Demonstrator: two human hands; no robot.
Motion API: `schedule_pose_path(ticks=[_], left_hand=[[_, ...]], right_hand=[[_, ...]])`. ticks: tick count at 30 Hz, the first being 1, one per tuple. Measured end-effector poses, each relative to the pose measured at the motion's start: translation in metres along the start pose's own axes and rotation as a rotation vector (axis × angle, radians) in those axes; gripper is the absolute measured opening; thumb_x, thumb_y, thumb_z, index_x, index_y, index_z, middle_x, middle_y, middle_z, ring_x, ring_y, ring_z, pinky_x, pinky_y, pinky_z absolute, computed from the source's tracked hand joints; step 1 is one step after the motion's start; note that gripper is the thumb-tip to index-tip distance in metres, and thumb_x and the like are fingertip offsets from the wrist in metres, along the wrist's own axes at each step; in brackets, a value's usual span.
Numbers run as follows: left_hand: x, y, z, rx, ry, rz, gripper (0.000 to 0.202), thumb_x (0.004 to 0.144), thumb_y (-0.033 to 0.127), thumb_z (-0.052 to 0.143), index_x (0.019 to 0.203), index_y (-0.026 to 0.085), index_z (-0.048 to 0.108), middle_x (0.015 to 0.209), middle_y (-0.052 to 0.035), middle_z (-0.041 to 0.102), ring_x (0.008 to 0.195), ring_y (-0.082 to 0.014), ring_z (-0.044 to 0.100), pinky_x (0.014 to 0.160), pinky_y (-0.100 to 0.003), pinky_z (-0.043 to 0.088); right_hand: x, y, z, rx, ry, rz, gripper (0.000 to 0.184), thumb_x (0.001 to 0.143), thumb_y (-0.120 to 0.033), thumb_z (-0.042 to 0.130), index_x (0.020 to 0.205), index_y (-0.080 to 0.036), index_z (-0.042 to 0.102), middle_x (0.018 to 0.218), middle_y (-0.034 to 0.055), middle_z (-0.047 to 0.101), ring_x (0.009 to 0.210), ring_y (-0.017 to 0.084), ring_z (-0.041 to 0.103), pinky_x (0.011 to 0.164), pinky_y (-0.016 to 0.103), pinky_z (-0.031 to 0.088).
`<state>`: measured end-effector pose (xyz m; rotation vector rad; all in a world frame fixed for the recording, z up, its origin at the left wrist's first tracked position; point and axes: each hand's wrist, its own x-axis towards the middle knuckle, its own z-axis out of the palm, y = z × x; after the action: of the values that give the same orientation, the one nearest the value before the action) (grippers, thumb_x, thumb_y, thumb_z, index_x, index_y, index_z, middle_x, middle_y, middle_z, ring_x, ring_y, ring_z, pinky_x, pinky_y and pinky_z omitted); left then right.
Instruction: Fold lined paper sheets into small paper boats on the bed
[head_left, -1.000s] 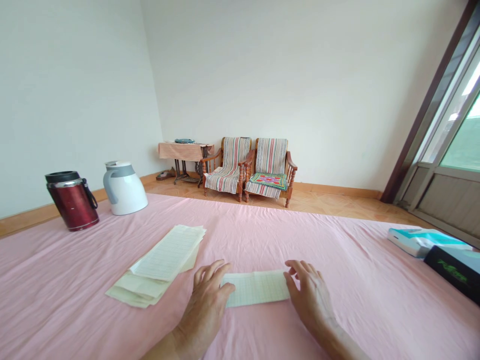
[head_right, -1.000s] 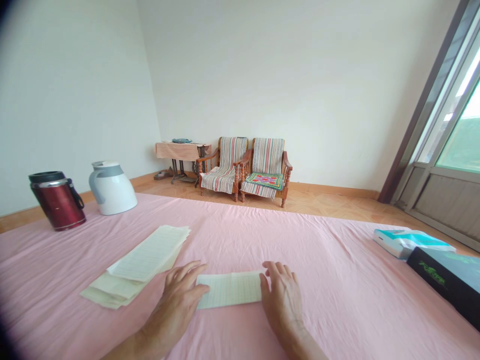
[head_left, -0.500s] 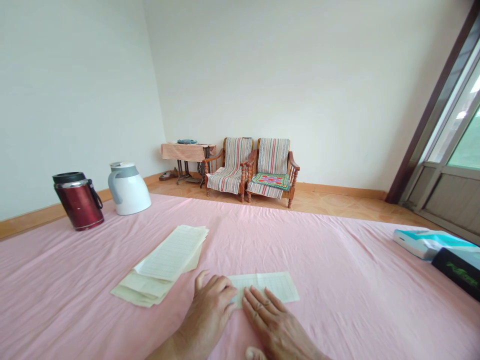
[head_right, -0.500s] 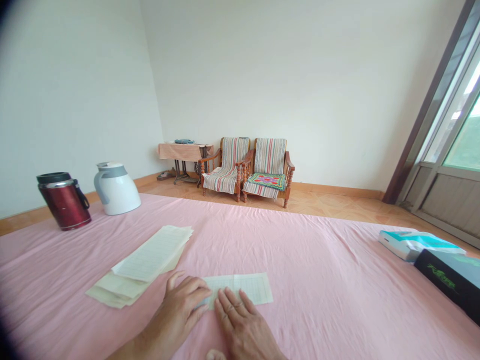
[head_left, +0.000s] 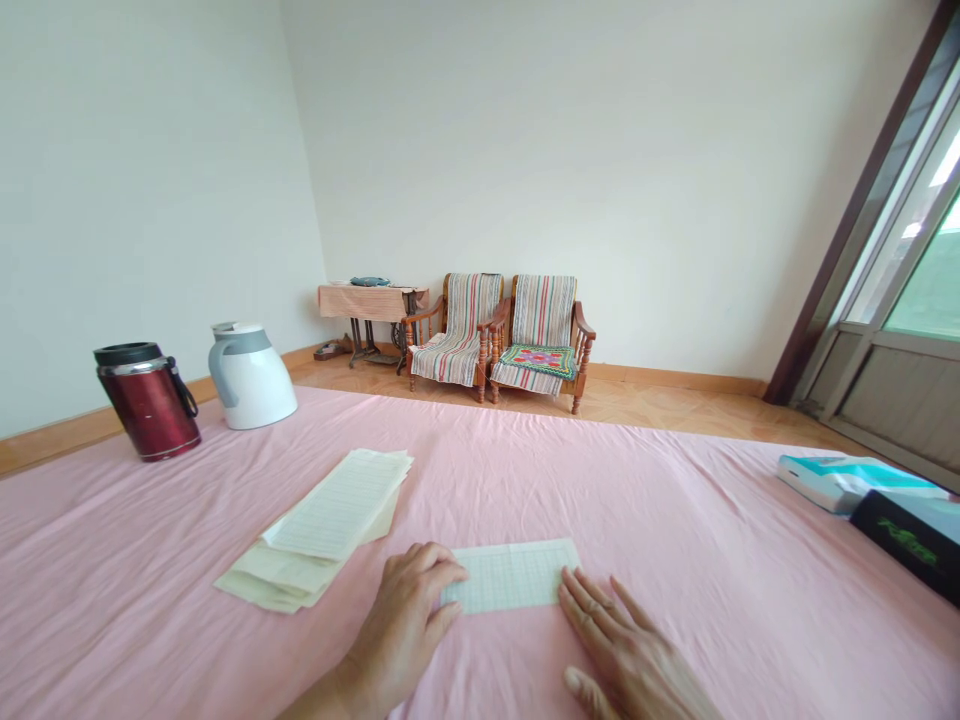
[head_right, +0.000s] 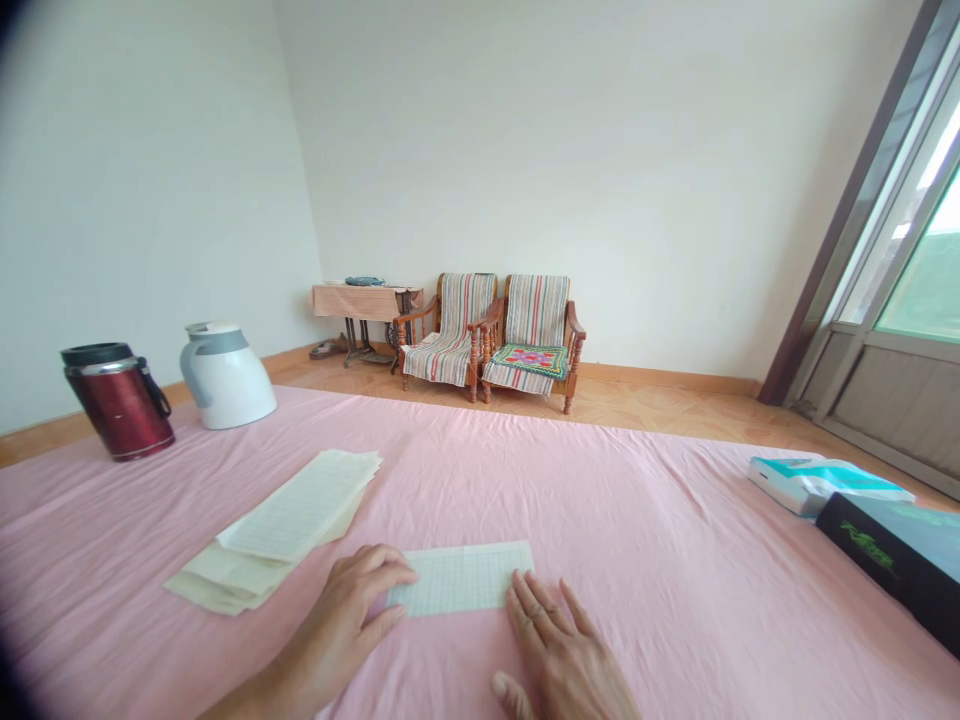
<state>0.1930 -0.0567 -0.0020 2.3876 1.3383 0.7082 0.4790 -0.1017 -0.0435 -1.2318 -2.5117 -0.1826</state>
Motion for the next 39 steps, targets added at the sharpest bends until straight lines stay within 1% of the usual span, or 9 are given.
schedule_pose_path(ticks=[3,7,11,14,18,25,28,32,39], left_hand=[[-0.001,-0.003,-0.001,-0.03,0.005,-0.01,0.031,0.072,0.004,0.058,0.096,0.024,0.066,0.101,-0.0033,0.061,0.099,-0.0216,0.055,0.088,-0.033,0.039],[0.0,-0.009,-0.002,-0.069,0.012,-0.019,0.035,0.071,0.006,0.059,0.102,0.022,0.064,0.107,-0.0061,0.061,0.103,-0.0236,0.054,0.09,-0.035,0.041],[0.002,-0.014,-0.002,-0.083,0.011,-0.056,0.048,0.069,0.008,0.059,0.114,0.021,0.06,0.116,-0.0072,0.06,0.111,-0.0248,0.05,0.098,-0.039,0.037],[0.003,-0.015,-0.001,-0.08,0.006,-0.085,0.054,0.068,0.009,0.059,0.121,0.021,0.057,0.122,-0.0081,0.058,0.117,-0.0258,0.048,0.103,-0.042,0.034],[0.004,-0.017,-0.001,-0.086,0.004,-0.084,0.055,0.067,0.009,0.06,0.121,0.022,0.057,0.122,-0.0075,0.059,0.117,-0.0256,0.048,0.103,-0.042,0.034],[0.006,-0.014,-0.003,-0.086,0.008,-0.086,0.056,0.064,0.008,0.06,0.12,0.019,0.058,0.119,-0.0085,0.059,0.115,-0.025,0.049,0.102,-0.04,0.035],[0.005,-0.012,-0.003,-0.085,0.012,-0.093,0.055,0.066,0.009,0.061,0.119,0.019,0.058,0.118,-0.0089,0.06,0.114,-0.0255,0.05,0.101,-0.04,0.035],[0.005,-0.011,-0.003,-0.1,0.018,-0.101,0.056,0.065,0.008,0.061,0.119,0.019,0.059,0.117,-0.0083,0.06,0.112,-0.0252,0.051,0.099,-0.04,0.036],[0.005,-0.009,-0.001,-0.137,0.038,-0.062,0.054,0.065,0.003,0.058,0.115,0.022,0.062,0.111,-0.0053,0.061,0.107,-0.0226,0.052,0.096,-0.036,0.038]], right_hand=[[-0.008,0.004,0.001,-0.004,0.039,0.067,0.058,0.092,-0.044,0.048,0.143,-0.022,0.033,0.138,0.0098,0.041,0.123,0.028,0.048,0.099,0.045,0.045],[-0.015,0.009,0.007,-0.077,0.07,0.16,0.054,0.092,-0.044,0.045,0.14,-0.02,0.04,0.135,0.0114,0.045,0.12,0.031,0.051,0.095,0.051,0.048],[-0.016,0.01,0.011,-0.123,0.061,0.171,0.053,0.092,-0.044,0.043,0.137,-0.016,0.045,0.134,0.0137,0.047,0.119,0.034,0.051,0.092,0.055,0.048],[-0.016,0.01,0.013,-0.112,0.091,0.177,0.053,0.091,-0.044,0.044,0.138,-0.019,0.043,0.135,0.0122,0.047,0.119,0.032,0.051,0.093,0.053,0.048],[-0.016,0.009,0.013,-0.099,0.101,0.178,0.054,0.091,-0.043,0.045,0.14,-0.022,0.04,0.137,0.0099,0.045,0.121,0.031,0.05,0.095,0.05,0.048],[-0.015,0.005,0.006,-0.147,0.07,0.164,0.055,0.092,-0.042,0.043,0.142,-0.02,0.036,0.138,0.0091,0.042,0.122,0.031,0.048,0.094,0.052,0.049],[-0.015,0.006,0.006,-0.156,0.08,0.149,0.056,0.093,-0.041,0.043,0.143,-0.019,0.031,0.138,0.0097,0.042,0.122,0.032,0.048,0.092,0.053,0.049],[-0.016,0.007,0.008,-0.137,0.103,0.141,0.059,0.093,-0.039,0.044,0.145,-0.021,0.025,0.139,0.009,0.042,0.122,0.031,0.048,0.093,0.052,0.049],[-0.016,0.006,0.007,-0.189,0.088,0.144,0.054,0.093,-0.038,0.043,0.143,-0.019,0.034,0.138,0.0085,0.042,0.122,0.03,0.049,0.093,0.05,0.05]])
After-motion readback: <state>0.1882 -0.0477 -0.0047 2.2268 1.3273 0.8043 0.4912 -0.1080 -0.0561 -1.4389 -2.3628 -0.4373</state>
